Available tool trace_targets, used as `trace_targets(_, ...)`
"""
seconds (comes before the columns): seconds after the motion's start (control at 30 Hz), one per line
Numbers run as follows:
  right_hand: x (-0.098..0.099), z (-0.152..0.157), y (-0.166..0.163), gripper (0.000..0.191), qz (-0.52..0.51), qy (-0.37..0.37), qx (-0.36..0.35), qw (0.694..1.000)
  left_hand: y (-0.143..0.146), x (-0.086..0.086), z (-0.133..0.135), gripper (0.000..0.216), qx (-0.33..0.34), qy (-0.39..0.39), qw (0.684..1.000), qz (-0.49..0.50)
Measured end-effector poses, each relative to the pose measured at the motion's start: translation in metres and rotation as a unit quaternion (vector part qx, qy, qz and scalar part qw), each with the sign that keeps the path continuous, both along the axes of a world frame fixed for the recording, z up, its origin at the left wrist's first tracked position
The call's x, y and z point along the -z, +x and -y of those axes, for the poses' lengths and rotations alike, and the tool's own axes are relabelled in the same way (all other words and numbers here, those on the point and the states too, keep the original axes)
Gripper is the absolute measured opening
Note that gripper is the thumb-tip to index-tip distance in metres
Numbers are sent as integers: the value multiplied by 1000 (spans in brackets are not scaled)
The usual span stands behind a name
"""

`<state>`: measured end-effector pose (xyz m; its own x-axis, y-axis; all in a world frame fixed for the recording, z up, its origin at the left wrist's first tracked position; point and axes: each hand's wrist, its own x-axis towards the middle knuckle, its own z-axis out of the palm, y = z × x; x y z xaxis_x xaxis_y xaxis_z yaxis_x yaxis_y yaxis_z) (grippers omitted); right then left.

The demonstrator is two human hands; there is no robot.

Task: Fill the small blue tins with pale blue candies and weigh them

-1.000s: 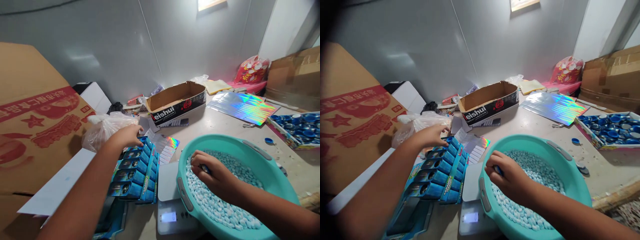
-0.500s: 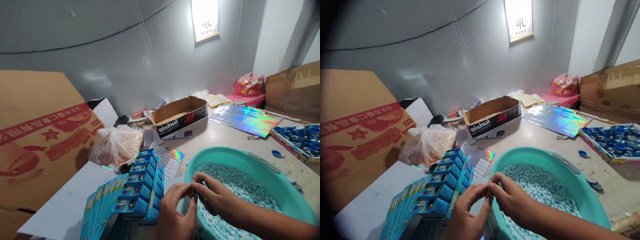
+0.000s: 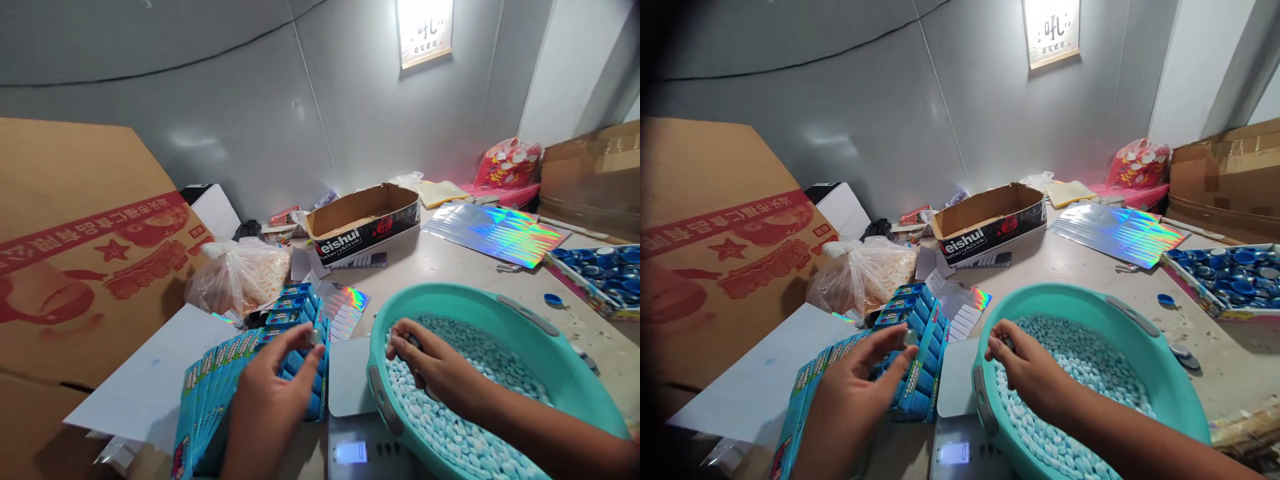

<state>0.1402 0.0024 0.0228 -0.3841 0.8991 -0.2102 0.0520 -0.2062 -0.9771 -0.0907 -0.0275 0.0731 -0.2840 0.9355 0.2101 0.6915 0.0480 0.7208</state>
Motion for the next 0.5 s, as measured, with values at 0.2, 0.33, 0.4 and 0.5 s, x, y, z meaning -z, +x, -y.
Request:
trace_targets(0.2,-2,-8,7,31,43,19,-4,999,-59,-32,-61,39,105,-13,954,-280)
trace_targets(0.33,-2,-8,10,30,63,79,4,995,-69,-17,-77,41,157,-95,926,-330)
trace_targets(0.4,-1,-9,12,31,68,93,10,993,-72,-8,-75,43,175,-86,924,-330)
trace_targets(0.5,-1,-12,15,32,70,98,18,993,-77,3,-68,50,163,-51,935,-310)
